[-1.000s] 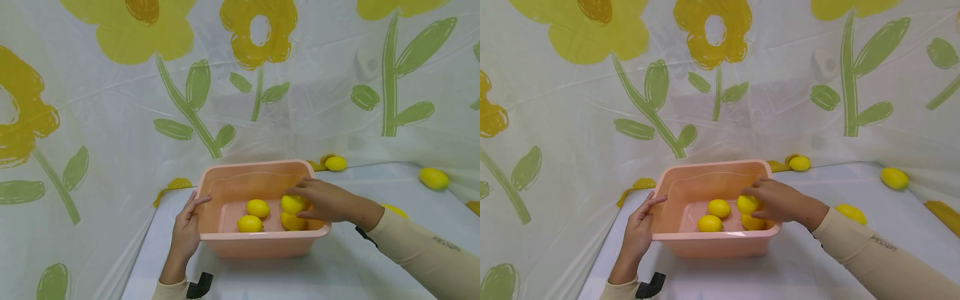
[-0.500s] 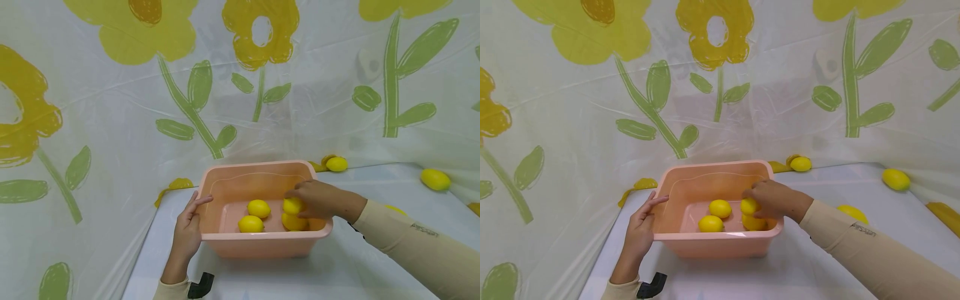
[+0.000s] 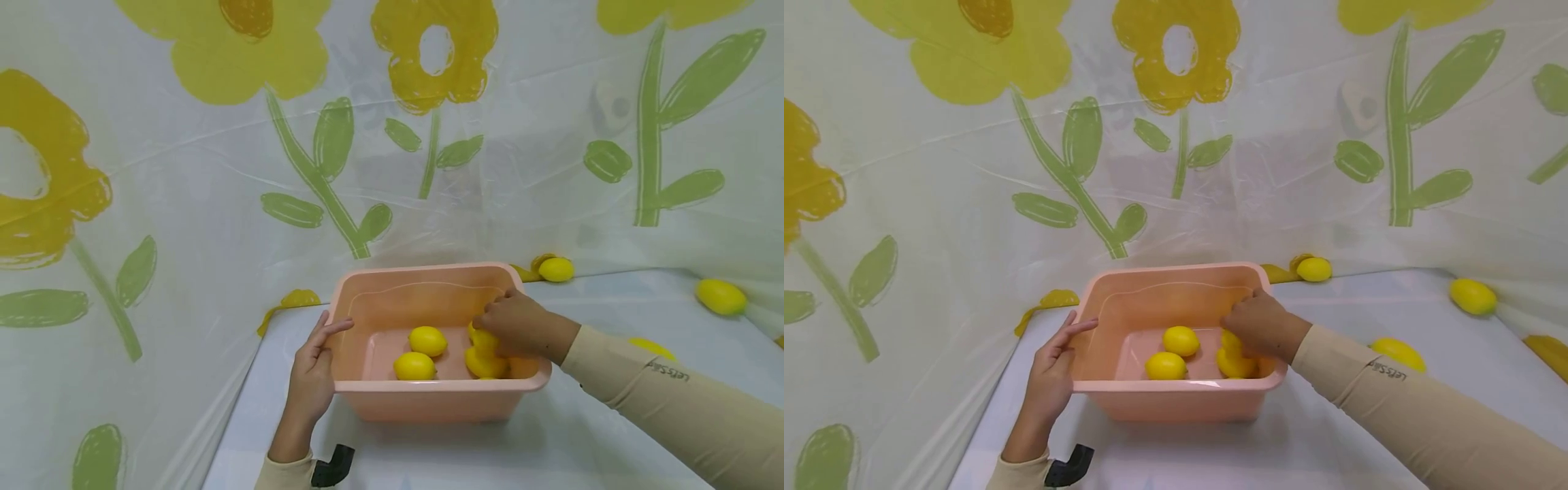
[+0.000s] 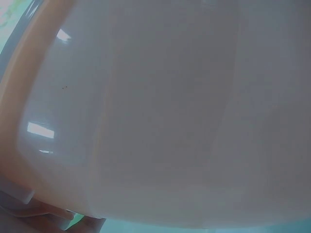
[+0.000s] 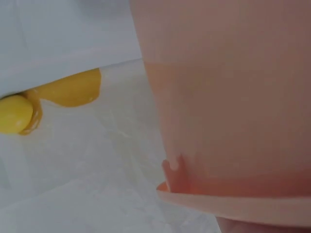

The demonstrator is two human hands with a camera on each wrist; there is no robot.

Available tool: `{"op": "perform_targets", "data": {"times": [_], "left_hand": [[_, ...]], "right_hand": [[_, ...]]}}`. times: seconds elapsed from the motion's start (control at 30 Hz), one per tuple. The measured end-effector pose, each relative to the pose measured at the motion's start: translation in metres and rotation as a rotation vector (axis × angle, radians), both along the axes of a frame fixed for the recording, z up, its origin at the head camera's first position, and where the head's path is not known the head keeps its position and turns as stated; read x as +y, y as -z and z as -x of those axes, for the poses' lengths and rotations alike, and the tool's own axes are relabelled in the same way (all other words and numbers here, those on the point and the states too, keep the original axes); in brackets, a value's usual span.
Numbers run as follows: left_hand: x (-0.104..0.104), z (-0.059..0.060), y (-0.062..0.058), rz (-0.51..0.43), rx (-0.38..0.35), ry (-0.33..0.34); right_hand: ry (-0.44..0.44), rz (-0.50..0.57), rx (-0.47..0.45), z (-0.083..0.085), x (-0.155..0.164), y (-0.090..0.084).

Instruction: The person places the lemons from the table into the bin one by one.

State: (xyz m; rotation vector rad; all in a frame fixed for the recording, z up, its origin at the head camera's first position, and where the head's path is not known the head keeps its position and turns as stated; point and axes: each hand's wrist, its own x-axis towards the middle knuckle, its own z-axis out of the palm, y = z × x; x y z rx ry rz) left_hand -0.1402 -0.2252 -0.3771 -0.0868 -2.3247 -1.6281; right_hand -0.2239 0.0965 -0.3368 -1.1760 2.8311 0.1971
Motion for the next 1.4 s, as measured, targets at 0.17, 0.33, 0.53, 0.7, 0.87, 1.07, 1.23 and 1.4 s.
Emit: {"op": "perform_targets", "data": {"times": [0.17,0.33,0.53,0.7,0.87,1.07,1.23,1.4], "left_hand": [[0.002,0.000,-0.001,0.005,-0.006,-0.003],[0.002,0.001,-0.001,-0.001,-0.010,-0.008],[0.001,0.002,0.001,0.014,-0.009,-0.025],[0.001,0.002,0.001,0.021,-0.001,-0.024],[0.001,0.002,0.001,0.019,-0.006,-0.018],[0.001,0.003,0.003,0.020,-0.016,-0.024],[0.001,0.004,0.003,0.019,-0.029,-0.022],[0.002,0.004,0.003,0.020,-0.022,-0.027]], "right_hand": [[-0.001,-0.066,0.097,0.001,-0.001,0.004],[0.009,-0.108,0.142,0.002,-0.003,0.008],[0.007,-0.150,0.182,0.001,-0.005,0.009],[0.004,-0.141,0.207,-0.001,-0.006,0.008],[0.012,-0.094,0.193,-0.001,-0.004,0.010],[0.021,0.039,0.145,0.002,-0.001,0.014],[0.082,0.268,0.043,0.004,0.001,0.014],[0.128,0.468,0.047,0.002,0.005,0.013]]}}
